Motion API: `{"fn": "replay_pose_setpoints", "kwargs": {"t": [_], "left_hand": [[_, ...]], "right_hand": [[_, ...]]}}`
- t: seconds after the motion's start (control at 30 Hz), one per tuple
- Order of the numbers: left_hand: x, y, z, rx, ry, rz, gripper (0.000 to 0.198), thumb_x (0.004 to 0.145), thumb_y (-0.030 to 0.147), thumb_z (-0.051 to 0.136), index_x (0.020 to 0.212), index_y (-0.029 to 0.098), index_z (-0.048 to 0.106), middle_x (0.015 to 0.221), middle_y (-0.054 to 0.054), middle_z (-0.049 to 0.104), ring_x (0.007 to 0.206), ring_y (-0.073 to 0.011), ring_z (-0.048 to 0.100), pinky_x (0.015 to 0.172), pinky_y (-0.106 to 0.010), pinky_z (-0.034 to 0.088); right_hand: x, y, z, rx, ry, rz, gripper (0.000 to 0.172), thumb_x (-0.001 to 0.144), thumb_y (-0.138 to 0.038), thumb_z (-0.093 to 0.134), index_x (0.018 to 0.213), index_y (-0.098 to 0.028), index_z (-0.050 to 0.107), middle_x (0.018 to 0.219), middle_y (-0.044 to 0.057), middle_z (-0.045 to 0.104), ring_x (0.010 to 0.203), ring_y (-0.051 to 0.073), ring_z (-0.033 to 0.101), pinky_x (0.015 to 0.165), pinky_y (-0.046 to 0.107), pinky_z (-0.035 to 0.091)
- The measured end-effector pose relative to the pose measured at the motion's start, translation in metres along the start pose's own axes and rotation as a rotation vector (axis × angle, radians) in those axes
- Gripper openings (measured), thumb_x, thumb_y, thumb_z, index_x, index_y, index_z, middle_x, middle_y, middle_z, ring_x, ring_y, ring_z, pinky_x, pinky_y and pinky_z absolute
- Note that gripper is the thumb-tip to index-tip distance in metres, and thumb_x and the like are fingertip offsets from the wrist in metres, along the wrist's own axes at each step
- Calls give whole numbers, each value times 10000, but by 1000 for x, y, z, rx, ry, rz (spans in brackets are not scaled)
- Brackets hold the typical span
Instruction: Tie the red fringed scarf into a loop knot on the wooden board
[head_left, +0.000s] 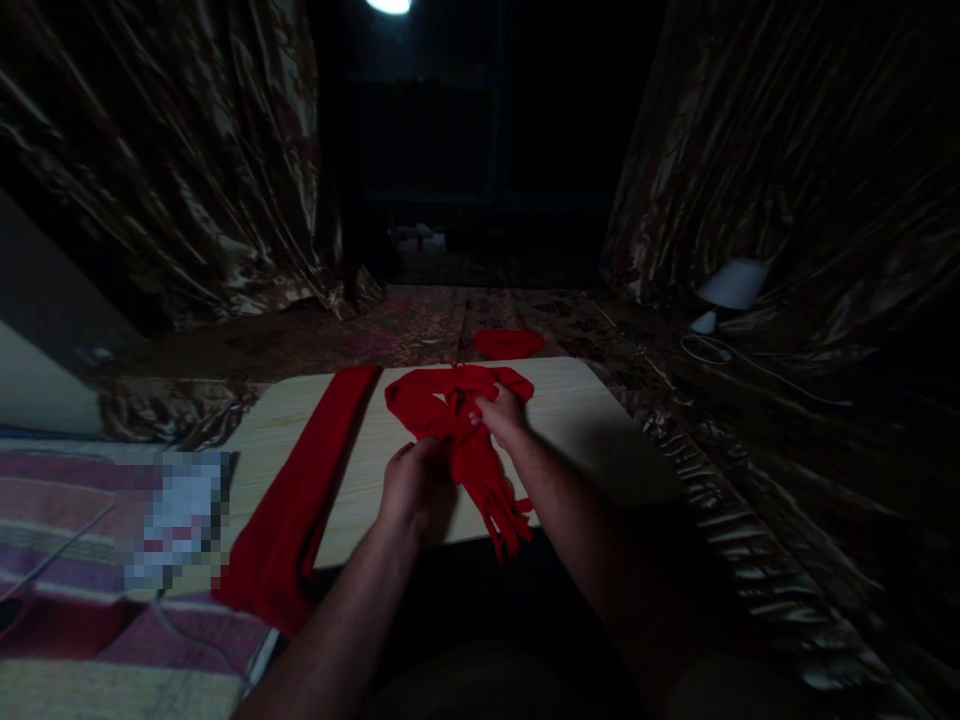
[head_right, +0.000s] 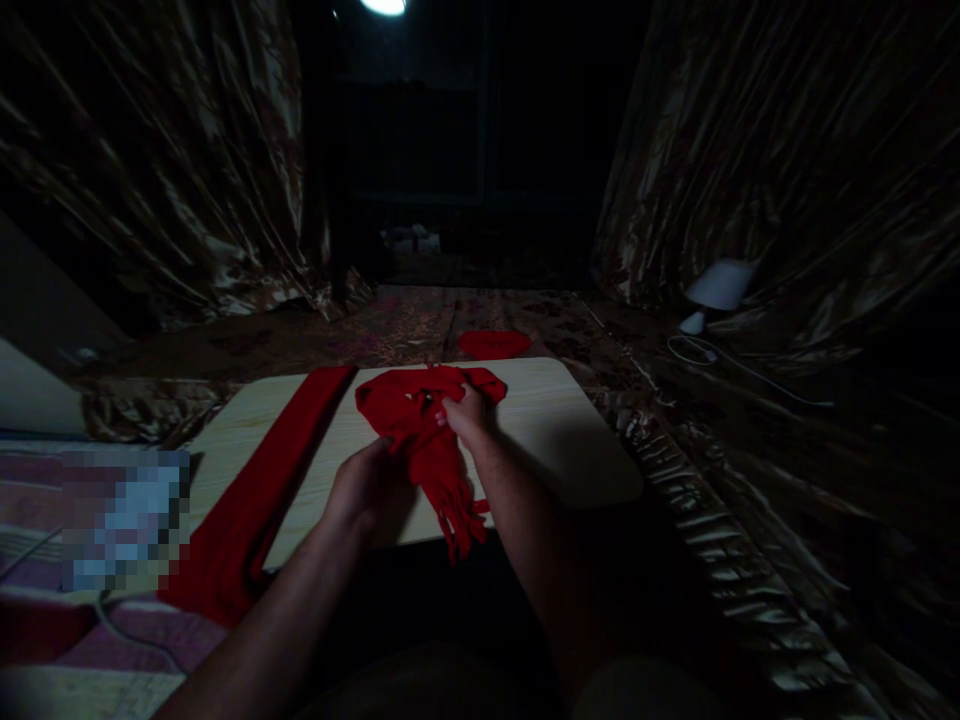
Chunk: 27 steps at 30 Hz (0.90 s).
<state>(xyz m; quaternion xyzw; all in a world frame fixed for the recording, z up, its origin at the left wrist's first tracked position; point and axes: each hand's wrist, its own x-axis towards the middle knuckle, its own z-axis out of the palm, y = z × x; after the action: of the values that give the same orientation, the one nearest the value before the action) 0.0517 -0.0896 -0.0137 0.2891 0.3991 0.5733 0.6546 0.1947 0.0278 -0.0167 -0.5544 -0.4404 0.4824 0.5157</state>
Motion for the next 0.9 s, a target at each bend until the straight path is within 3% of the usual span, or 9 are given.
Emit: {"fn": "replay_pose_setpoints", "kwargs": {"t": [0.07,0.17,0.3,0.4,0.53,0.63,0.77,0.9], "left_hand": [[8,11,9,-72,-2,-58,305,802,300,612,1070,160,650,1019,-127,756,948,-280,728,813,-394,601],[27,21,15,-121,-121,-156,348,797,286,588,1099,126,658,1043,-157,755,996,-311,723,856,-436,598],[52,24,8,-275,-209,-278,422,791,186,588,1195,69,623,1052,-170,756,1036,-322,716,989,-473,544],[63,21,0,-311,-265,-343,506,772,98,576,1276,57,587,1088,-169,751,1071,-332,703,1046,-500,502],[70,17,-10,-326,-271,-394,569,728,48,567,1296,83,587,1110,-150,751,1106,-341,688,1066,-516,487],[72,13,-15,-340,-267,-384,582,687,33,568,1263,109,612,1092,-134,759,1119,-337,683,1070,-510,488],[71,11,-19,-329,-258,-356,617,617,8,563,1220,116,635,1060,-126,766,1131,-339,677,1067,-505,495],[69,12,-20,-325,-242,-355,595,563,3,563,1142,93,666,1015,-135,771,1128,-362,673,1047,-520,510]], "right_hand": [[-2,-3,-2,72,-4,4,526,792,-92,546,1311,-151,488,606,-33,634,500,147,638,457,224,522],[-6,-8,-4,131,-13,-17,435,741,-53,533,1159,-174,536,637,-35,646,476,128,626,428,202,500],[-8,-10,-5,136,-50,-24,359,687,-42,527,1022,-172,545,545,-67,584,441,116,587,414,179,460],[-8,-9,-8,74,-126,-53,349,672,-90,603,1008,-176,568,604,-59,613,492,114,593,451,187,467],[-11,-17,-9,-297,-280,-246,429,651,-284,793,1028,-196,609,878,0,714,765,161,674,670,245,539],[-14,-34,-3,-764,-212,-451,461,664,-395,818,1030,-182,635,1057,90,721,991,242,666,843,312,515],[-8,-57,8,-1072,-143,-466,299,817,-230,669,1107,-170,633,1091,130,722,1004,247,678,824,301,491],[6,-74,8,-1169,-25,-463,369,922,-100,472,1273,-156,571,1145,156,706,1015,230,679,838,305,486]]}}
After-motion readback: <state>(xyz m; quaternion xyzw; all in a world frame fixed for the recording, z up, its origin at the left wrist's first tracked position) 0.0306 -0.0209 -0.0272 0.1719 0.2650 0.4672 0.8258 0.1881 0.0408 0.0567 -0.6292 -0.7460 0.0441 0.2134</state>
